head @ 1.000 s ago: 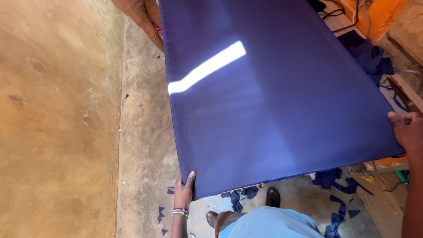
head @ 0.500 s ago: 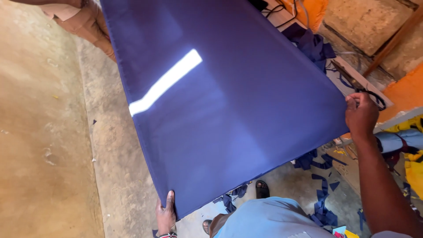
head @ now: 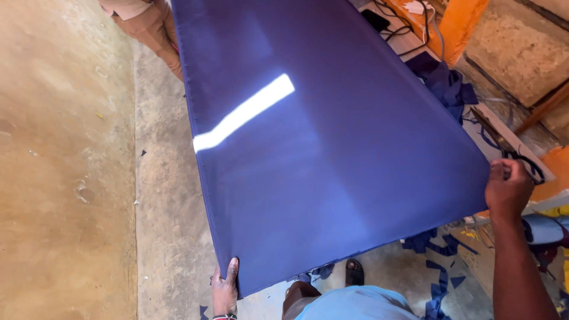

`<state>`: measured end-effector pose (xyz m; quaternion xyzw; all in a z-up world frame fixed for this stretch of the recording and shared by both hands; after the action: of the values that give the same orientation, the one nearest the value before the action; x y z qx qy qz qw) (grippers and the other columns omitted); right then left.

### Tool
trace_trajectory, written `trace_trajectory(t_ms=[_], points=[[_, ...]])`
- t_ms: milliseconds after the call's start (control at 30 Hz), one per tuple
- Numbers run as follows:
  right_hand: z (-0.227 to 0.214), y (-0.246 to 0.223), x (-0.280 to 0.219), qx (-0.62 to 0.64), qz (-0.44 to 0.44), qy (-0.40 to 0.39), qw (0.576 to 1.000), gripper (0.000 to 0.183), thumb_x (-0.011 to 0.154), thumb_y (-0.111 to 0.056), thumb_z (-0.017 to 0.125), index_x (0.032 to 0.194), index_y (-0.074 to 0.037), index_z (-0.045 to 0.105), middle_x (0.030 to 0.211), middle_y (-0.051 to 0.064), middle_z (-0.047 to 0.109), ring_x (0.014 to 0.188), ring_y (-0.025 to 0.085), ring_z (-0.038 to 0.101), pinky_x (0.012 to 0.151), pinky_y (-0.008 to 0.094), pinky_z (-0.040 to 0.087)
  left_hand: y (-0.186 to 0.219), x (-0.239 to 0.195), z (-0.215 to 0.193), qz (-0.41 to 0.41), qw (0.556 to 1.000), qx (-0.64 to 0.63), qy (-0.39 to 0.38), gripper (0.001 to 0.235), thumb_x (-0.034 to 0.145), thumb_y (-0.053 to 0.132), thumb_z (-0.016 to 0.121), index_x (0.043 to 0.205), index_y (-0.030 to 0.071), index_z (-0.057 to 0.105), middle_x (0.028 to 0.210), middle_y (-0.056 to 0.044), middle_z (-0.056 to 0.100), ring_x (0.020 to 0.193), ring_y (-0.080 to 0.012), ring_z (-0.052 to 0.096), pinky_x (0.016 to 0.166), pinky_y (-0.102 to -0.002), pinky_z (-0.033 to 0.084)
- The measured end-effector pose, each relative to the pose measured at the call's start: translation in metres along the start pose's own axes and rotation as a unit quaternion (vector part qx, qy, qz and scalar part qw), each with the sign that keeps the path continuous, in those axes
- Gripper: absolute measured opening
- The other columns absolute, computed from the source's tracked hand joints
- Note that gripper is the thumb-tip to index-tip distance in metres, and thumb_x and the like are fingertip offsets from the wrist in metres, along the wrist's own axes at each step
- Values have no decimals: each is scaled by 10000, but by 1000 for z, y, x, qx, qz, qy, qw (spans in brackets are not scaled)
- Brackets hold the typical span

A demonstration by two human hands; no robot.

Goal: The person cuts a section of blue fabric with scissors and then carefully layers it onto a stack of fabric on a long cutting table, smoothing it out with their hands.

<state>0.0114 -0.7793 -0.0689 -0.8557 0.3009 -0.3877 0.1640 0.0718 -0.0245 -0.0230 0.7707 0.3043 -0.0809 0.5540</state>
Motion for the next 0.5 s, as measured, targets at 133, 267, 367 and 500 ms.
trace_trajectory(t_ms=[133,267,367,500], points=[[17,28,-1,51,75,-43,995,297,1219,-223,630,1220,31,783,1106,259,745,986,455,663,798,544,481,-14,13,0,11,1000,-28,-8,545,905,362,661,1338,31,663,1263,-146,747,1152,-254,686,1019,-366,521],[16,28,-5,14,92,-39,995,294,1249,-215,636,1234,33,793,1110,244,761,939,406,689,718,510,518,-28,27,0,36,999,-33,-16,519,902,344,677,1293,2,689,1202,-161,766,1100,-246,695,962,-358,538],[28,50,-6,-1,74,-24,997,321,1262,-259,654,1238,22,808,1079,236,766,941,402,693,750,500,514,-14,17,1,-3,999,-33,-17,548,902,358,676,1325,9,670,1234,-168,742,1109,-280,686,956,-384,542],[29,54,-6,-7,108,-33,994,373,1238,-307,630,1259,21,807,1058,253,762,932,423,684,776,510,501,-25,25,1,-17,1000,-14,-14,569,892,385,677,1327,19,667,1280,-155,724,1163,-281,670,1007,-376,522]])
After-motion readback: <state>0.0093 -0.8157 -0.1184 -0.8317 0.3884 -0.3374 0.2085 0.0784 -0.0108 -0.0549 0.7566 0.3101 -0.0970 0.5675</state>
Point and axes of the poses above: each hand's wrist, its own x-axis towards the middle knuckle, its own z-axis out of the palm, y = z × x, the point moved 7 cm from there along x, towards the middle knuckle
